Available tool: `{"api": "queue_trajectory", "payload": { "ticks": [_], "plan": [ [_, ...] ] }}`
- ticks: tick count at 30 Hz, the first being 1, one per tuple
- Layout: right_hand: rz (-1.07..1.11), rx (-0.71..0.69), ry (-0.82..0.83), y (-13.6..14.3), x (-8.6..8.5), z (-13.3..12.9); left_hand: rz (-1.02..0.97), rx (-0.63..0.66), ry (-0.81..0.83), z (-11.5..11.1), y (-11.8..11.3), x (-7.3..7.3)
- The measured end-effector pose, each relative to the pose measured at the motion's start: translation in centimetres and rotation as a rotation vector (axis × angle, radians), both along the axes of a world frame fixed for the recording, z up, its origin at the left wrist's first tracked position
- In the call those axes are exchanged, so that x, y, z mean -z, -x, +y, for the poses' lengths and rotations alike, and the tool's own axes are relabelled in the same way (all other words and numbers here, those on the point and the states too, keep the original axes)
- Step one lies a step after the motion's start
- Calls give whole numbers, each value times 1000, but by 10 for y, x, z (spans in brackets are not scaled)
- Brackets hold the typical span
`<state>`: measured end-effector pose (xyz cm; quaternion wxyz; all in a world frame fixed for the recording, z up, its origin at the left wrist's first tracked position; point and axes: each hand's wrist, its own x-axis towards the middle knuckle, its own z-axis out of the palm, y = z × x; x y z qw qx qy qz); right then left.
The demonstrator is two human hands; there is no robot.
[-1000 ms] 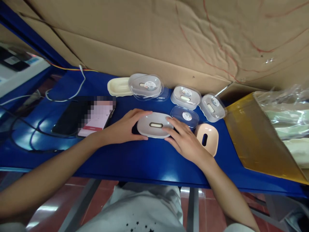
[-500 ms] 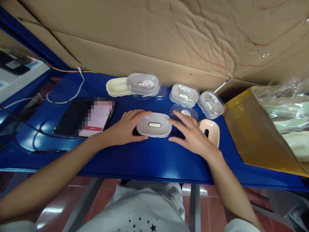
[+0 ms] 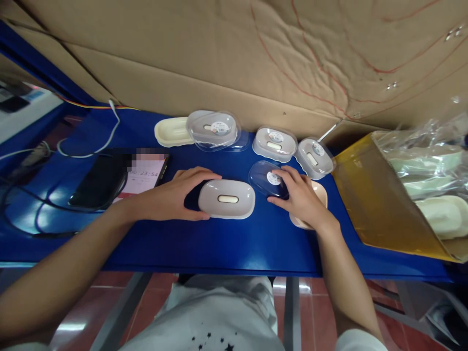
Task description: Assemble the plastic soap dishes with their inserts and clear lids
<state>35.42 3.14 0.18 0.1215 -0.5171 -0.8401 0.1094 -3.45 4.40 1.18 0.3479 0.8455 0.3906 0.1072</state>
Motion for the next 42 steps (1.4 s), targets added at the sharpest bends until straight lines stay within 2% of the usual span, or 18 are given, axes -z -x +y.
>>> {"api": "queue_trajectory", "payload": {
  "ticks": [5, 9, 12, 16, 28, 34, 42],
  "plan": [
    [126, 15, -103, 8, -13, -4, -43, -52, -53, -6, -7, 9],
    [205, -130, -79, 28, -23, -19, -93, -92, -107, -9, -12, 15],
    [168, -216, -17, 43, -20, -28, -117, -56, -161, -11, -15, 16],
    [143, -262, 4, 52, -12, -31, -117, -21, -202, -12, -15, 17],
    [140, -310, -44, 54, -8, -27, -84, -31, -188, -12, -15, 13],
    [160, -315, -58, 56, -6, -27, -176, -9, -158, -12, -13, 19],
    [163, -306, -36, 59, -7, -29, -180, -20, -153, -13, -14, 21]
  ]
}}
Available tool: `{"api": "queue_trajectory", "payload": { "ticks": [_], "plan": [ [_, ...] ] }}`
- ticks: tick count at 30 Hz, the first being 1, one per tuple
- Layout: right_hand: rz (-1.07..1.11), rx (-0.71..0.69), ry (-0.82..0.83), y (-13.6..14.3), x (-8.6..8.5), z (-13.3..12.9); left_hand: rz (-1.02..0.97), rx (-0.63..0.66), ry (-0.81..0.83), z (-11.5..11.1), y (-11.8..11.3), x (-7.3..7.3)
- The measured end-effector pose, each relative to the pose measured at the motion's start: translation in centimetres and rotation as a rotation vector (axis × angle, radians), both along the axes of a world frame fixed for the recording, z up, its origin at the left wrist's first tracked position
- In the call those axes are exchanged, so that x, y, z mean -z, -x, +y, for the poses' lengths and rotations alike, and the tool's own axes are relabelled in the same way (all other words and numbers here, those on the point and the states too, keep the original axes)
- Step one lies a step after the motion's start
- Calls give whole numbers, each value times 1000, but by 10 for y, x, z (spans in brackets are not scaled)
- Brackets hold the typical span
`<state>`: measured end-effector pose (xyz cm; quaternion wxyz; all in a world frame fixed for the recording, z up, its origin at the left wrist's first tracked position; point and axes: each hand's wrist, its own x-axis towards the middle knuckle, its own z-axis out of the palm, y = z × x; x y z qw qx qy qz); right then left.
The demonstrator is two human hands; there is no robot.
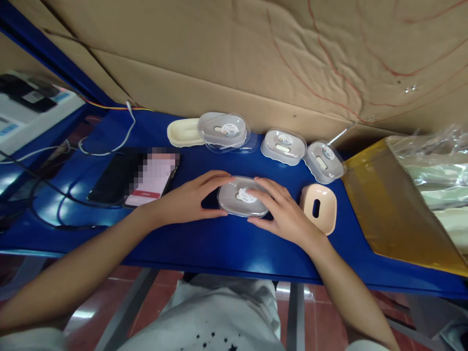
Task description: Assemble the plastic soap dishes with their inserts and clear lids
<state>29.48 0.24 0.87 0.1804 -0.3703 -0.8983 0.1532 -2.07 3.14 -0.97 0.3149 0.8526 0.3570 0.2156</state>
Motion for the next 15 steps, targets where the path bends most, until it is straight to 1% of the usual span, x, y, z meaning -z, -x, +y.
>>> {"api": "queue_trajectory", "payload": {
  "ticks": [7, 11, 15],
  "plan": [
    [-23, 19, -17, 2, 1, -2, 42, -2, -55, 1, 0, 2],
    [-59, 34, 6, 2, 3, -1, 78, 1, -66, 1, -1, 3],
    [-76, 81, -12, -4, 0, 3, 110, -3, -110, 0, -2, 6]
  ]
}}
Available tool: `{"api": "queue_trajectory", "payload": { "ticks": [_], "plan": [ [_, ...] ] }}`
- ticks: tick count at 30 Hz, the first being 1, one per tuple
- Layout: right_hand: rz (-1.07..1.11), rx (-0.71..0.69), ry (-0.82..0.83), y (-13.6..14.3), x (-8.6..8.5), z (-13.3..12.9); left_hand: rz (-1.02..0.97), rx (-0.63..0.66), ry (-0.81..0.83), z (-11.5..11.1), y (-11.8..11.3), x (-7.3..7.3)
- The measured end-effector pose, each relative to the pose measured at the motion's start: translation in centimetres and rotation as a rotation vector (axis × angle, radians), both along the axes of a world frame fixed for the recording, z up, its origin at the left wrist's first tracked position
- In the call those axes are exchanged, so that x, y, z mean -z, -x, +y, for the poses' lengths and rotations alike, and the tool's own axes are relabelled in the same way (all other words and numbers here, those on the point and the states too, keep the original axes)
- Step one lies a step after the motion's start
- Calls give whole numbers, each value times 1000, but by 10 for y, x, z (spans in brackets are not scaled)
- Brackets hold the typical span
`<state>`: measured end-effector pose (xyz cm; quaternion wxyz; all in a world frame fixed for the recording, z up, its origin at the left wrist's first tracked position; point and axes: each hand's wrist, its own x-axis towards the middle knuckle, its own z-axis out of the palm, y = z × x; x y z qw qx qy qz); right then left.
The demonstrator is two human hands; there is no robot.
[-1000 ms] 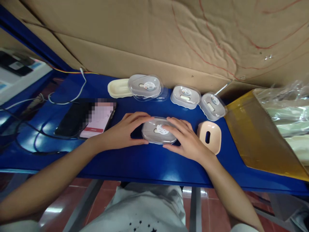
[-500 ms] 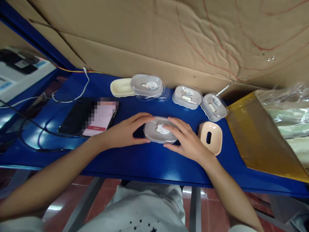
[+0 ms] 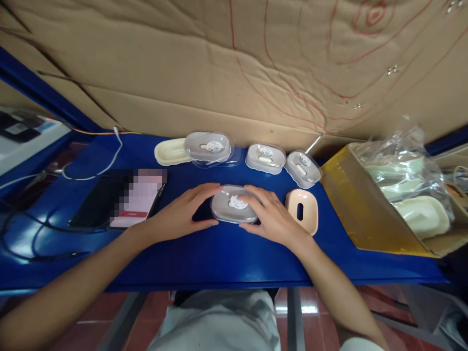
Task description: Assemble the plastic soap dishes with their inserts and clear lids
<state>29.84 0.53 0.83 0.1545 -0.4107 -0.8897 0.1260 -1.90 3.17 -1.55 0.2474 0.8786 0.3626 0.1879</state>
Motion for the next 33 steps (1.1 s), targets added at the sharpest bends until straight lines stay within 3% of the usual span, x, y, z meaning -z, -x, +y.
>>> {"api": "queue_trajectory", "payload": {
  "ticks": [9, 18, 22, 26, 29, 33],
  "plan": [
    [-31, 249, 3, -46, -7, 15, 114, -2, -94, 4, 1, 4],
    [-121, 398, -52, -68, -6, 21, 37, 19, -245, 3, 0, 7],
    [-161, 443, -53, -80, -4, 21, -50, -78, -356, 5, 0, 1],
    [-147, 414, -55, -89, -6, 19, -79, -279, -430, 12, 1, -5],
    [-84, 347, -65, -85, -11, 18, 51, -398, -437, 25, -2, -13],
    [-9, 295, -150, -69, -15, 16, 286, -458, -414, 55, -13, -30]
  ]
}}
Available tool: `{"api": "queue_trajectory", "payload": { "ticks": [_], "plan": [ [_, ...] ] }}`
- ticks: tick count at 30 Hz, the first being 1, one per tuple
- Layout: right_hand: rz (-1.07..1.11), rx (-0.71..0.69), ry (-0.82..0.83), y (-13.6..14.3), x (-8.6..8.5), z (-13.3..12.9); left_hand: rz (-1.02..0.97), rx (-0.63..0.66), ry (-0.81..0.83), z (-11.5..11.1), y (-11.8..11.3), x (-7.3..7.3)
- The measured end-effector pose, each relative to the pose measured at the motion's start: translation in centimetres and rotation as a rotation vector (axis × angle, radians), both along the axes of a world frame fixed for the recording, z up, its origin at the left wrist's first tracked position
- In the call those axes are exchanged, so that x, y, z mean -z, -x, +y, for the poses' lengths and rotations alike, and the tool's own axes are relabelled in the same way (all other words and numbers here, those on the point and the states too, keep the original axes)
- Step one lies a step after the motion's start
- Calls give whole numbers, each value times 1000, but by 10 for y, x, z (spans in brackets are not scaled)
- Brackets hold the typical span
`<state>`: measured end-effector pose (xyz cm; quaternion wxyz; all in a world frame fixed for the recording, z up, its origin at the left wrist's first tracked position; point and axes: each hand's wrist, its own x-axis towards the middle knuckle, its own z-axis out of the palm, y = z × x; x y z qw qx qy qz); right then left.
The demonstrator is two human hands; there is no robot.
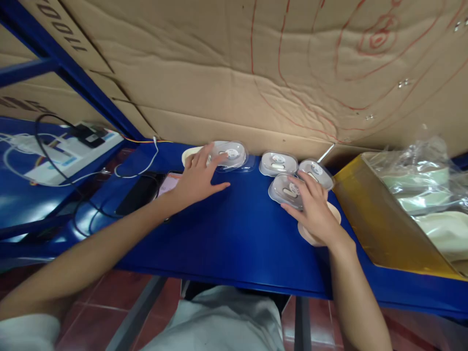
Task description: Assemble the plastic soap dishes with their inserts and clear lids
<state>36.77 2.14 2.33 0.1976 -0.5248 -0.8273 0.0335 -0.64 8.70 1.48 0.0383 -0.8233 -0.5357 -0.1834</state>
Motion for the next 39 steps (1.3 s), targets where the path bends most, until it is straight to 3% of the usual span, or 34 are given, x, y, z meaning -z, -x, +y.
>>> {"api": "queue_trajectory", "payload": {
  "ticks": [5, 8, 13, 18, 22, 25, 30, 34, 37, 39],
  "plan": [
    [16, -89, -52, 23, 5, -3, 28, -61, 64, 41, -12, -13],
    [11, -154, -48, 34, 6, -6, -41, -28, 40, 42, -14, -13],
    [8, -230, -23, 46, 3, -13, -180, 126, 85, -11, -11, -6],
    [12, -345, 69, 58, 8, -21, -194, 350, 324, -70, -11, 21],
    [-4, -431, 162, 69, 22, -25, -176, 426, 381, -83, -16, 40],
    [-16, -443, 182, 71, 31, -23, -156, 451, 382, -81, -15, 42],
    [-14, -426, 179, 70, 34, -21, -191, 471, 351, -58, -6, 20],
    [-22, -414, 180, 70, 33, -21, -179, 324, 159, 0, 4, -1],
    [-24, -411, 183, 71, 33, -20, -112, 194, 148, 43, 13, -1],
    [-18, -415, 184, 71, 34, -20, -85, 129, 164, 58, 16, 5]
  ]
}}
